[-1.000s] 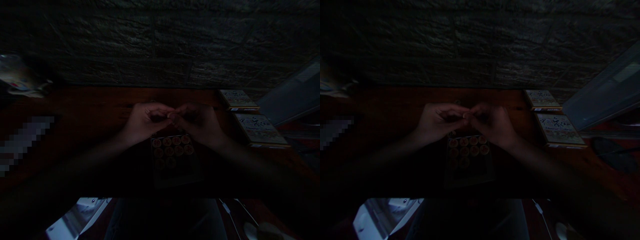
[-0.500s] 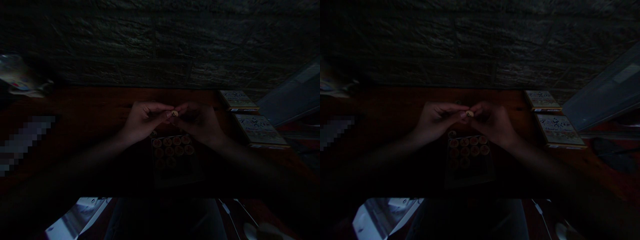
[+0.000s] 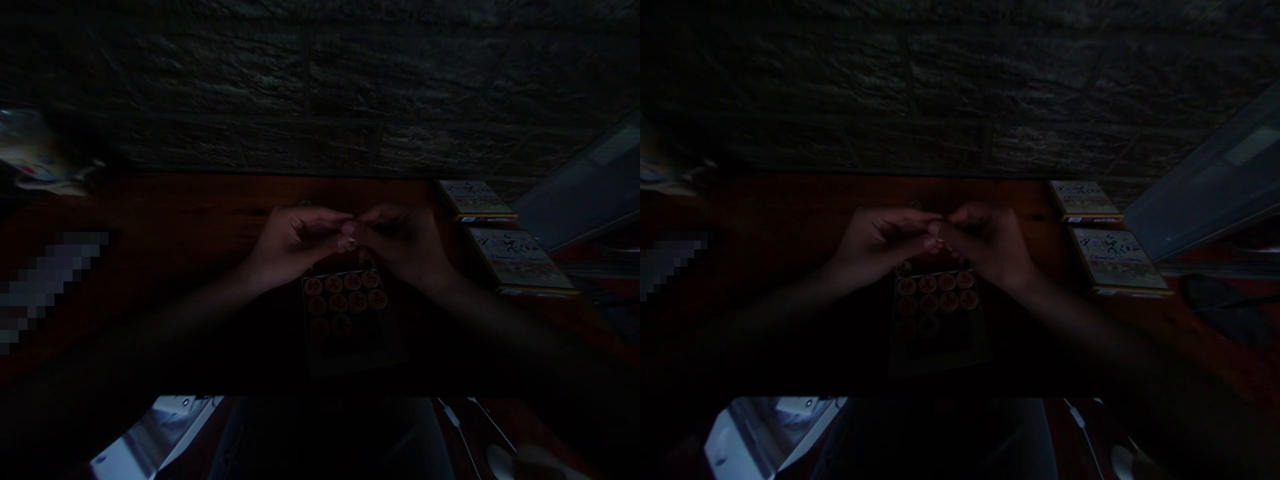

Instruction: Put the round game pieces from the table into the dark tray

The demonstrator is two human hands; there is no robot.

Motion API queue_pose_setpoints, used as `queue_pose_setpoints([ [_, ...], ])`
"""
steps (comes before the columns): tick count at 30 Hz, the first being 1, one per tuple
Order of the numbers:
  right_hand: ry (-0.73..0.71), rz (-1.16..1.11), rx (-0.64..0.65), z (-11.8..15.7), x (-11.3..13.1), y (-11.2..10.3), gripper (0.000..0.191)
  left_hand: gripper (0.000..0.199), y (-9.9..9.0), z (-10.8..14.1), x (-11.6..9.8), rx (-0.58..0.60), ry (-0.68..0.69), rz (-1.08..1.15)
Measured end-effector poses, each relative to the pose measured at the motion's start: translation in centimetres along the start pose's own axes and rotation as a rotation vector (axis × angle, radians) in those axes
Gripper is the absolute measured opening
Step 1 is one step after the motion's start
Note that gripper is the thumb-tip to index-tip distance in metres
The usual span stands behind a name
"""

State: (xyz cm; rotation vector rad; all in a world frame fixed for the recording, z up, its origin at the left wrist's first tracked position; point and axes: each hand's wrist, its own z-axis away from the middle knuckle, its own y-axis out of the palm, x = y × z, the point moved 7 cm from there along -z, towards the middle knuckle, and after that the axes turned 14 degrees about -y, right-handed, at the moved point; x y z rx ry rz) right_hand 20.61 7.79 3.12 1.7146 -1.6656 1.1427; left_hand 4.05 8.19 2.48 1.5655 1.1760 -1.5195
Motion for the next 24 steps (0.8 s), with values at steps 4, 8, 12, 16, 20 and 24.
queue_pose_setpoints([
  [4, 0.030, -0.047, 0.032, -0.10, 0.00, 0.34, 0.041, 0.031, 0.11, 0.00, 0.01, -0.008, 0.008, 0.017],
  [8, 0.070, -0.124, 0.039, 0.01, -0.21, 0.57, 0.041, 0.029, 0.15, 0.03, 0.18, -0.014, -0.039, 0.088],
  [12, 0.095, -0.186, 0.028, 0.09, -0.41, 0.58, 0.040, 0.032, -0.10, 0.02, 0.17, -0.040, -0.044, 0.112],
  [16, 0.083, -0.219, 0.042, -0.05, -0.36, 0.62, 0.034, 0.031, -0.32, -0.11, 0.14, -0.046, -0.051, 0.118],
  [20, 0.087, -0.224, 0.034, -0.14, -0.61, 0.56, 0.037, 0.028, -0.33, -0.29, 0.10, -0.032, -0.047, 0.137],
  [24, 0.072, -0.189, 0.017, -0.15, -0.90, 0.41, 0.046, 0.029, -0.42, -0.44, 0.28, -0.041, -0.055, 0.150],
])
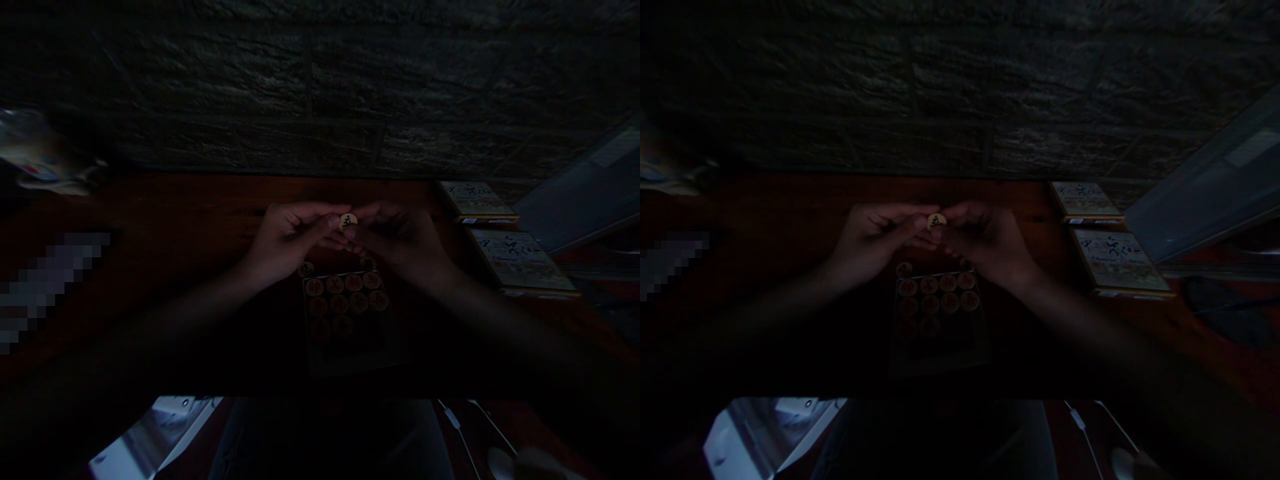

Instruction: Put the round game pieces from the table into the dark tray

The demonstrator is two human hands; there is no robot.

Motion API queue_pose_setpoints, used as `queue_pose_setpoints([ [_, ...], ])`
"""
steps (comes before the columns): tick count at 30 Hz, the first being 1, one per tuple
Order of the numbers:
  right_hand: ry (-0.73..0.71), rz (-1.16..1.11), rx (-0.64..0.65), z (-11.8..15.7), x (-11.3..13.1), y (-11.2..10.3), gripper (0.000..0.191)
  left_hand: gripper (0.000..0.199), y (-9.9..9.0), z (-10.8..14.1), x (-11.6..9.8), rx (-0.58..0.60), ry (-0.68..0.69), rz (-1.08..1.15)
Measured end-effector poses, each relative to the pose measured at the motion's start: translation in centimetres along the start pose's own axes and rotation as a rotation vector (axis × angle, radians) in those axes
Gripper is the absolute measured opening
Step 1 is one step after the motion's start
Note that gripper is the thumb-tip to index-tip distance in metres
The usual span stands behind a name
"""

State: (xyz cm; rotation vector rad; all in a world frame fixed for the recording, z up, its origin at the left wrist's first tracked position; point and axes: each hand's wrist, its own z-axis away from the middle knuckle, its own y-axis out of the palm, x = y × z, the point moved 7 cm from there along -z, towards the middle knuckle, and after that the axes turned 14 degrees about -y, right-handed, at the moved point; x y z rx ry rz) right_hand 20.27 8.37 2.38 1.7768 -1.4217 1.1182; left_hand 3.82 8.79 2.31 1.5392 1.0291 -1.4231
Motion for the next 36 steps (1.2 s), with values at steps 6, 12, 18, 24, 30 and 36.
queue_pose_setpoints([
  [6, -0.036, -0.020, -0.020, 0.1, 0.1, 0.0, 0.042, 0.021, -0.2, 0.0, 0.1, 0.002, -0.018, 0.023],
  [12, -0.032, 0.040, -0.063, 0.4, 0.3, -0.2, 0.039, 0.019, -0.1, 0.0, 0.4, 0.022, -0.032, 0.012],
  [18, -0.131, 0.169, -0.075, 0.7, 1.0, -0.6, 0.033, 0.019, -0.2, -0.1, 0.6, 0.029, -0.044, 0.054],
  [24, -0.282, 0.374, 0.023, 0.9, 2.2, -0.2, 0.031, 0.017, -0.3, -0.2, 1.0, 0.032, -0.074, 0.127],
  [30, -0.400, 0.540, 0.114, 0.8, 3.2, 0.2, 0.033, 0.020, -0.1, -0.2, 1.3, 0.043, -0.160, 0.168],
  [36, -0.492, 0.522, 0.160, 0.8, 3.4, 0.6, 0.030, 0.017, 0.2, -0.4, 1.1, 0.093, -0.179, 0.287],
])
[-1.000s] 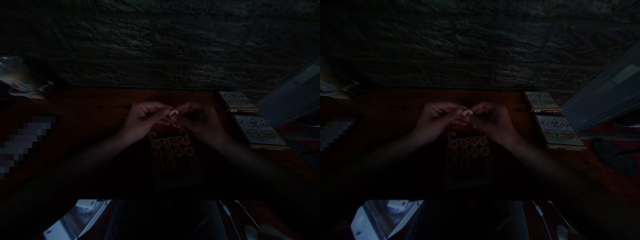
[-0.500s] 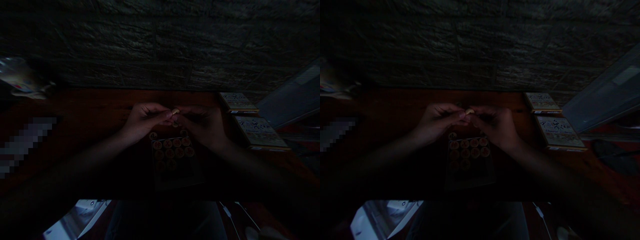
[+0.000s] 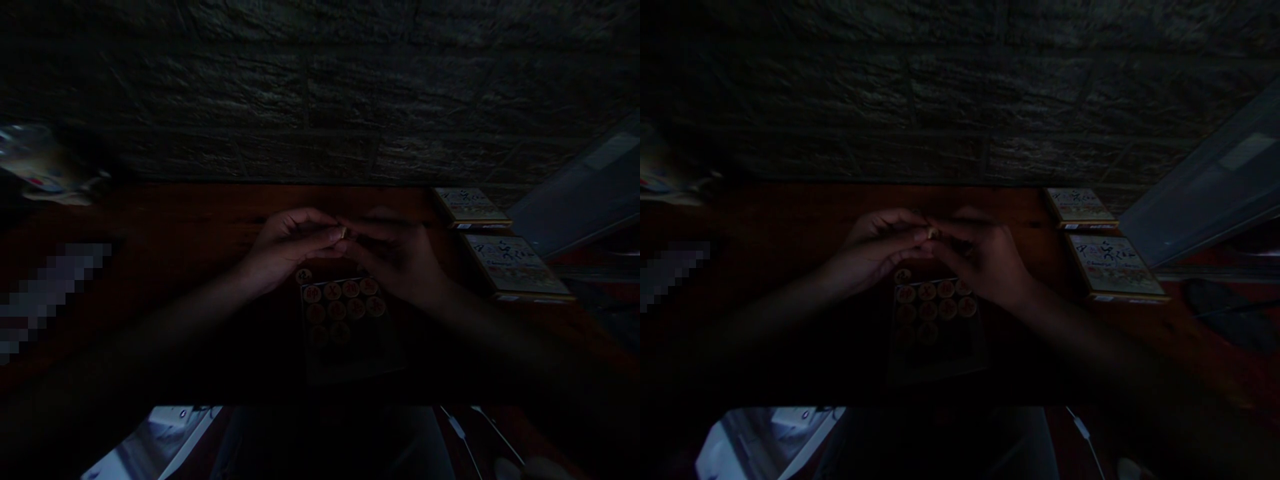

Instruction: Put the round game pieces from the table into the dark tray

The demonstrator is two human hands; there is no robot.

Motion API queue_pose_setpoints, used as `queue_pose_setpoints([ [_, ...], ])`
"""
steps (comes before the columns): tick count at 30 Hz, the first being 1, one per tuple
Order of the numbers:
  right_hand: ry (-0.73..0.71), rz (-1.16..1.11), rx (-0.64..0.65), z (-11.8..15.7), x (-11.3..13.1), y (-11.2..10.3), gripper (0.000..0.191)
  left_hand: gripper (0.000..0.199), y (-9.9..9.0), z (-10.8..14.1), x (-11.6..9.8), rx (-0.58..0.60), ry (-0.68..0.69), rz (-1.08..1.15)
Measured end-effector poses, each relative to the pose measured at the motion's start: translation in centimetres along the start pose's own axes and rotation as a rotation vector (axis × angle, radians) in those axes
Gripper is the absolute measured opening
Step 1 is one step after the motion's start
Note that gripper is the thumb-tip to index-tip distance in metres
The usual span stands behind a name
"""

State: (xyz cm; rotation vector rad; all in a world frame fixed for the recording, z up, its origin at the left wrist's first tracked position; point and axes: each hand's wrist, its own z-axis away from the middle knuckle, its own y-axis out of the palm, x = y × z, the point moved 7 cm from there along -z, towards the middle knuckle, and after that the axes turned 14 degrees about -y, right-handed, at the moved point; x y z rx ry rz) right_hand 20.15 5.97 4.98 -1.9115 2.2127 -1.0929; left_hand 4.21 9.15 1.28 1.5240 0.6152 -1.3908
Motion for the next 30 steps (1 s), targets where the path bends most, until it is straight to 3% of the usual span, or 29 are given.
queue_pose_setpoints([
  [10, -0.147, 0.083, -0.082, -0.1, 1.2, -0.8, 0.030, 0.019, 0.2, 0.1, 0.2, 0.015, -0.074, 0.066],
  [15, -0.129, 0.092, -0.055, -0.2, 1.4, -0.6, 0.035, 0.018, 0.1, 0.1, 0.4, 0.020, -0.084, 0.048],
  [21, -0.142, 0.094, -0.038, -0.2, 1.5, -0.5, 0.032, 0.024, 0.1, -0.1, 0.8, 0.050, -0.089, 0.034],
  [30, -0.169, 0.142, -0.040, -0.5, 1.7, -0.6, 0.026, 0.019, 0.4, 0.3, 0.5, 0.025, -0.058, 0.023],
])
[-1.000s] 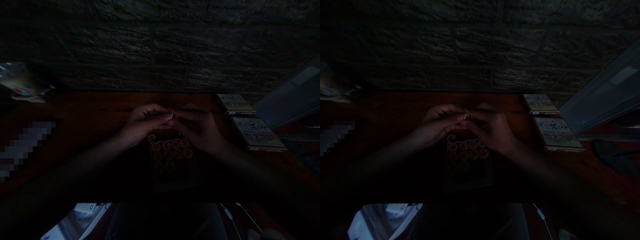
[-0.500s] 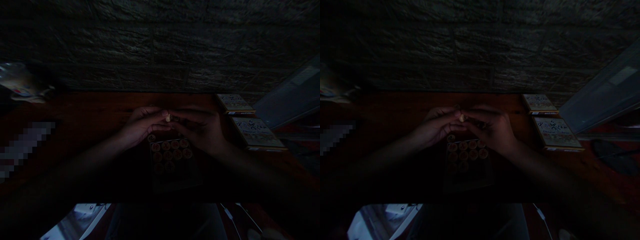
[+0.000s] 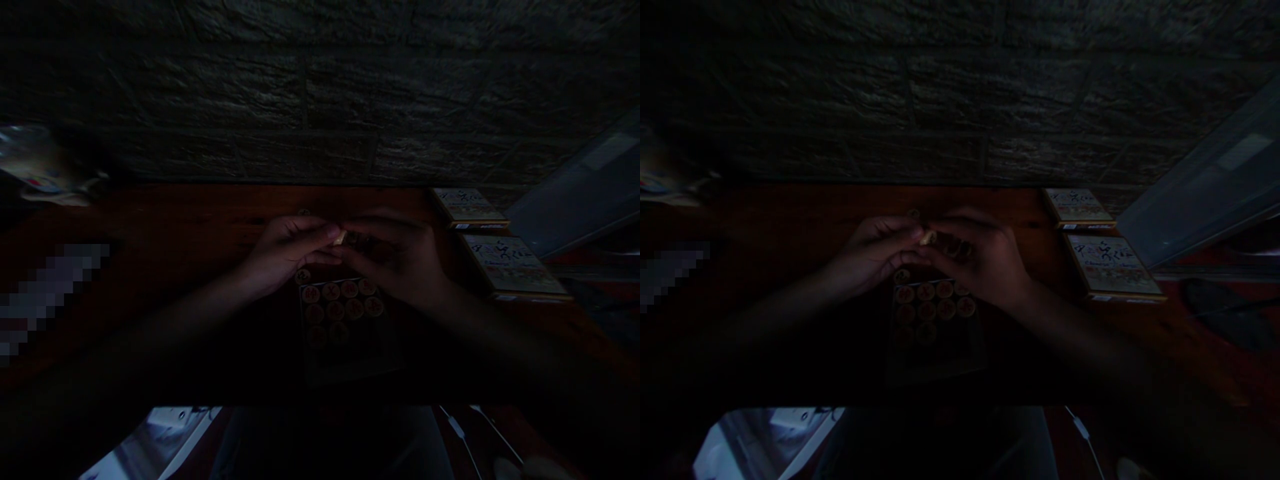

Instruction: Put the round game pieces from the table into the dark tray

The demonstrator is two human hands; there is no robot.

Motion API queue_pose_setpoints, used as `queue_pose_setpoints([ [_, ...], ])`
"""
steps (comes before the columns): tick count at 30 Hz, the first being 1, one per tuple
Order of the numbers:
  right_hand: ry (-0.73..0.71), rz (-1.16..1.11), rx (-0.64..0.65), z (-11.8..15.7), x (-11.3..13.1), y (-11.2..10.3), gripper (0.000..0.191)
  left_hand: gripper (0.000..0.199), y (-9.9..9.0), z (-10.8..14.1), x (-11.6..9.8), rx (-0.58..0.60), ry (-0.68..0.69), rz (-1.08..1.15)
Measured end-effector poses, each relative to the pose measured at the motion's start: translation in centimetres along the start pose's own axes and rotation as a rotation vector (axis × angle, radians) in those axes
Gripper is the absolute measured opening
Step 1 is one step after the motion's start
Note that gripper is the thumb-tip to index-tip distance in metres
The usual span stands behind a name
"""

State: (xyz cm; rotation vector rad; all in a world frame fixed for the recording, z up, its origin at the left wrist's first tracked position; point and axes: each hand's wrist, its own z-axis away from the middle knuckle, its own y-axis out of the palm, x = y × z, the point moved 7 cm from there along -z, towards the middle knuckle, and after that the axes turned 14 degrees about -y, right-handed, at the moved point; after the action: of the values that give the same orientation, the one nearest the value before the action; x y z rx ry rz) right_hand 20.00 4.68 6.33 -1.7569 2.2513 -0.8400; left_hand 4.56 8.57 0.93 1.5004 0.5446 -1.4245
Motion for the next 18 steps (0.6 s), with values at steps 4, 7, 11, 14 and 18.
queue_pose_setpoints([
  [4, 0.021, -0.012, -0.005, 0.12, -0.14, -0.03, 0.024, 0.018, 0.20, 0.08, -0.26, -0.015, 0.004, 0.001],
  [7, 0.027, -0.008, -0.006, 0.20, -0.27, -0.05, 0.024, 0.024, 0.02, 0.00, -0.36, -0.035, 0.003, 0.046],
  [11, 0.011, 0.012, 0.020, 0.18, -0.27, 0.00, 0.025, 0.034, -0.21, -0.18, -0.24, -0.021, 0.001, 0.086],
  [14, 0.016, 0.001, 0.037, 0.15, -0.23, 0.10, 0.026, 0.036, -0.17, -0.28, -0.16, 0.006, 0.005, 0.090],
  [18, 0.039, -0.041, 0.047, 0.12, -0.18, 0.32, 0.030, 0.028, 0.05, -0.22, -0.18, 0.005, -0.006, 0.061],
])
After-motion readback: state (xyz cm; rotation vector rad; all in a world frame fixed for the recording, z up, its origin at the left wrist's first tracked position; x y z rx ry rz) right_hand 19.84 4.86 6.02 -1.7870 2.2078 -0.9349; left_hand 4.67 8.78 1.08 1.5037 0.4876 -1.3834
